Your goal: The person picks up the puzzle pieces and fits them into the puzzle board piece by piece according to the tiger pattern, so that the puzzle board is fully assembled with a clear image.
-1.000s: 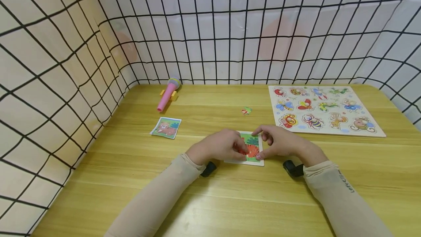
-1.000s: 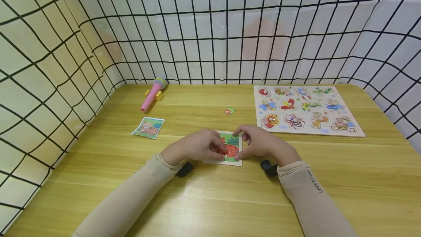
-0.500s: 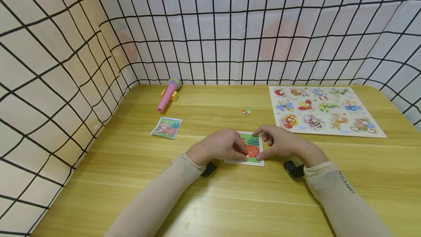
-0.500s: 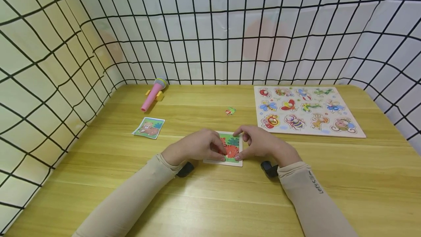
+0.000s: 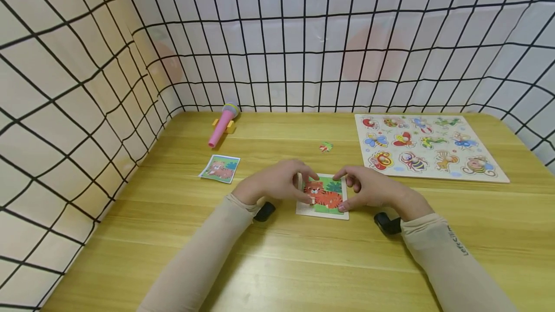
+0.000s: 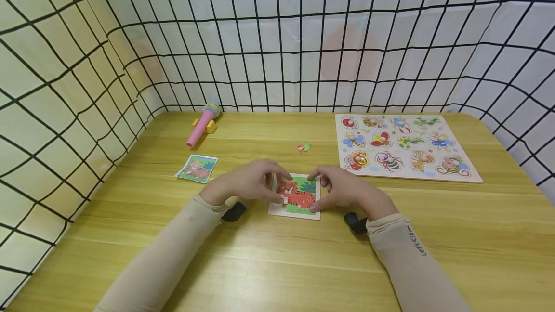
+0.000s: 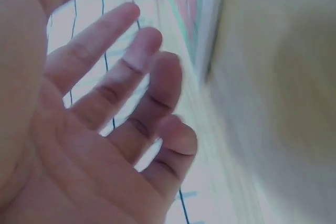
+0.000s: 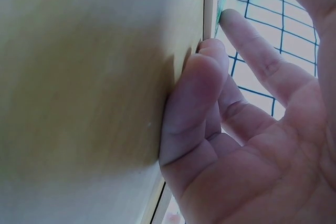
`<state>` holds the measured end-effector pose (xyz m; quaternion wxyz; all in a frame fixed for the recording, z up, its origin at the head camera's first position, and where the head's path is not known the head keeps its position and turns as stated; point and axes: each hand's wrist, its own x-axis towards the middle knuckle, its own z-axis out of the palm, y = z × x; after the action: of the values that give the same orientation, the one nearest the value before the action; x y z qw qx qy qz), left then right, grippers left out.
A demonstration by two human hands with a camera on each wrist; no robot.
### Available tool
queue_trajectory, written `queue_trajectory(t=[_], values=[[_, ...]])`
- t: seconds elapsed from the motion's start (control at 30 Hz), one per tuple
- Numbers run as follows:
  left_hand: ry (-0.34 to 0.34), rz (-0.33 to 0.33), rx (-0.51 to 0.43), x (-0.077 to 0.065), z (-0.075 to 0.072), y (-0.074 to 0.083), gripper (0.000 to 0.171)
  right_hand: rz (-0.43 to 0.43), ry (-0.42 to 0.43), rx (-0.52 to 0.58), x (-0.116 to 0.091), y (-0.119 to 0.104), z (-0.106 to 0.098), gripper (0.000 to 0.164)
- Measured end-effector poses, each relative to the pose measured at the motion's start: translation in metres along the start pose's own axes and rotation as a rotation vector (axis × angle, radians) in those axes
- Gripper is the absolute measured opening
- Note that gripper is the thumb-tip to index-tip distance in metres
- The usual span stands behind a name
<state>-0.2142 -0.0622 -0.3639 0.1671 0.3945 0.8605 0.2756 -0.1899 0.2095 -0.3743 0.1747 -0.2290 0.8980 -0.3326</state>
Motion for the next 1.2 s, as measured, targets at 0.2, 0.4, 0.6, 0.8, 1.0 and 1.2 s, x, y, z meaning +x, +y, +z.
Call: queue_trajectory(t=[0.2,0.4,0.6,0.8,1.0,1.2], values=[[-0.051,-0.084,-0.026,-0.008,-0.007,-0.021,0.089,0.008,-0.002,0.003,-0.002,-0.001,0.000,0.066],[-0.077,-0.113,-0.090,-0.010,-0.005,-0.025,0.097,0.004,-0.002,0.006,-0.002,-0.002,0.000,0.066],[-0.055,-0.146,-0.147,-0.012,0.000,-0.031,0.101,0.007,-0.004,0.007,0.001,-0.002,0.000,0.064],[-0.057,-0.168,-0.149,-0.013,0.000,-0.032,0.104,0.014,-0.014,-0.010,0.002,-0.001,-0.001,0.065],[-0.053,-0.172,-0.139,-0.012,0.000,-0.030,0.103,0.024,-0.032,-0.001,0.001,-0.001,-0.008,0.061],[-0.051,-0.180,-0.156,-0.013,0.001,-0.028,0.101,0.103,0.007,0.058,0.011,-0.004,-0.019,0.053]])
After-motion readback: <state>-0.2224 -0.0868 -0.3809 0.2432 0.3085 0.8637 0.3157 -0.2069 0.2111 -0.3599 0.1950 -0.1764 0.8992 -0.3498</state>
